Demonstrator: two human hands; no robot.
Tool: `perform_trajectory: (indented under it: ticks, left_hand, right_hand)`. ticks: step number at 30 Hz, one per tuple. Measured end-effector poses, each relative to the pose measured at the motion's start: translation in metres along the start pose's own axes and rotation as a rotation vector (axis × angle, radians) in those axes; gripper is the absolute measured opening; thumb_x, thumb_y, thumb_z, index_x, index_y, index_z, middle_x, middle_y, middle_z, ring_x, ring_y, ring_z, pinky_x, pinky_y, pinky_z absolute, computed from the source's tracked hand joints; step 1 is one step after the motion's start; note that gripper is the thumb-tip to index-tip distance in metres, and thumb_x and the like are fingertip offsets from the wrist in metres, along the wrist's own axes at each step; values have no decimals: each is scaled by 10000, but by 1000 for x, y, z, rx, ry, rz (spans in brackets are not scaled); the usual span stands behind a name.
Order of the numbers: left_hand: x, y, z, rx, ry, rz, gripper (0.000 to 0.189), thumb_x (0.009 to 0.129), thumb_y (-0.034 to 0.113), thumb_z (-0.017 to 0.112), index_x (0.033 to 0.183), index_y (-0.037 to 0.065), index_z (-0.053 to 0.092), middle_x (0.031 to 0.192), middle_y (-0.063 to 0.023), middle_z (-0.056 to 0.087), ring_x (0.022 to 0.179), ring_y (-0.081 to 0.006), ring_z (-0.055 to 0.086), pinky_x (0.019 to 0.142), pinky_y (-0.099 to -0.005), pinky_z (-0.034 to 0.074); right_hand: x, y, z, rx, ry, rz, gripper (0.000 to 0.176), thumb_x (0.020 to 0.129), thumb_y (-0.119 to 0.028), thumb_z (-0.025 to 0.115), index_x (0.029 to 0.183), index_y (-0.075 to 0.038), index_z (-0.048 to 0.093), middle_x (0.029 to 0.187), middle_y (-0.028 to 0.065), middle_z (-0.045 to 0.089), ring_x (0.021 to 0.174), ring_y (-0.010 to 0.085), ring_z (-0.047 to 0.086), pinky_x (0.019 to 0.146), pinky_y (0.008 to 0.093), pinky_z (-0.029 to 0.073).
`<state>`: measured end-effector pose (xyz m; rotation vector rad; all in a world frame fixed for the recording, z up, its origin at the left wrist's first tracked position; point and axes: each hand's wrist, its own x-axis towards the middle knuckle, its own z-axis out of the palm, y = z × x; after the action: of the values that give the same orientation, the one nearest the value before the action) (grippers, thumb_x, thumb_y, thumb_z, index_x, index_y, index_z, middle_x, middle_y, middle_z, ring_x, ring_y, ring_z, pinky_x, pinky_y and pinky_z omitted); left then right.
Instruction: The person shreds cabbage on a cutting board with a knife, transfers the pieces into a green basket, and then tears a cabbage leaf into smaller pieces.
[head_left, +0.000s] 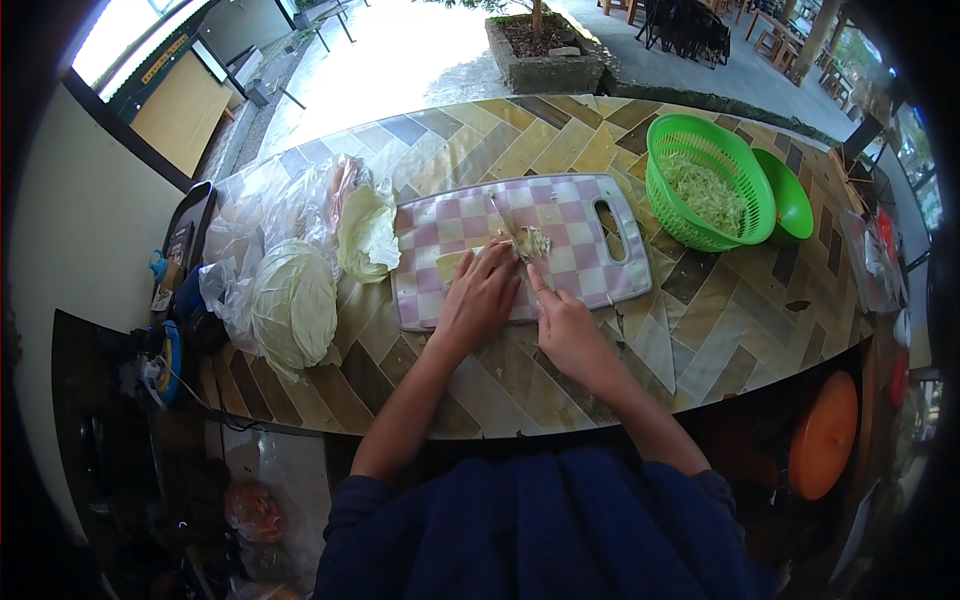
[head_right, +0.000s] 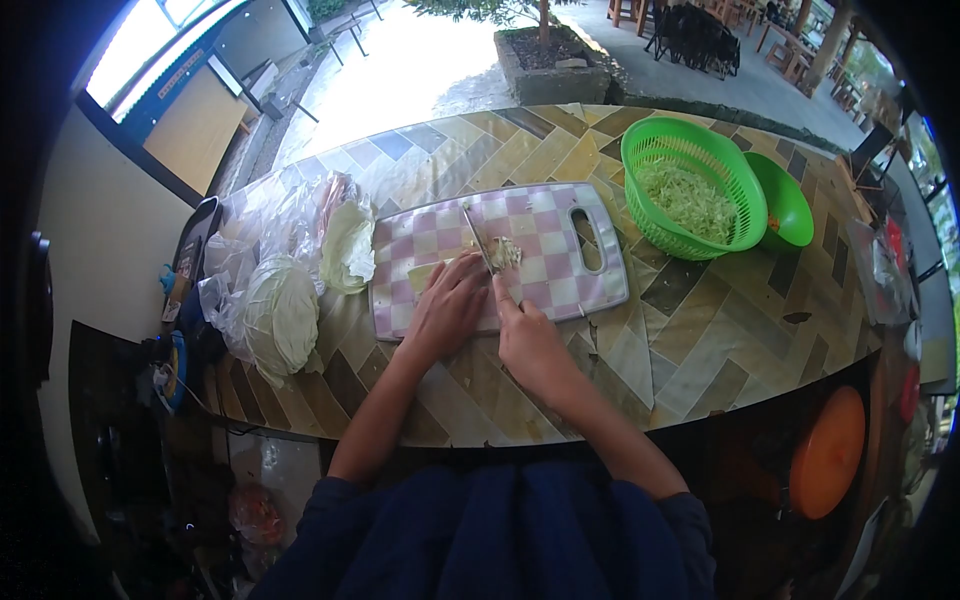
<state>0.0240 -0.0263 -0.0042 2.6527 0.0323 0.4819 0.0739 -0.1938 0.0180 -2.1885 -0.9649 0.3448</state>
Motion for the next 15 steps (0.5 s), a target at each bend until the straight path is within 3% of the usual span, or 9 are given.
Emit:
perform_trajectory:
  ticks: [15]
  left_hand:
    - [-1, -3, -3, 3, 19, 33, 332, 952, 220, 518, 1200, 12, 588, 1323, -162, 550, 1327, -299, 439, 1103, -483, 312]
  right_hand:
    - [-24, 4, -23, -1, -27, -101, 505, 948, -92, 474, 1448, -80, 406, 933, 232, 578, 843, 404, 595, 783, 461, 487]
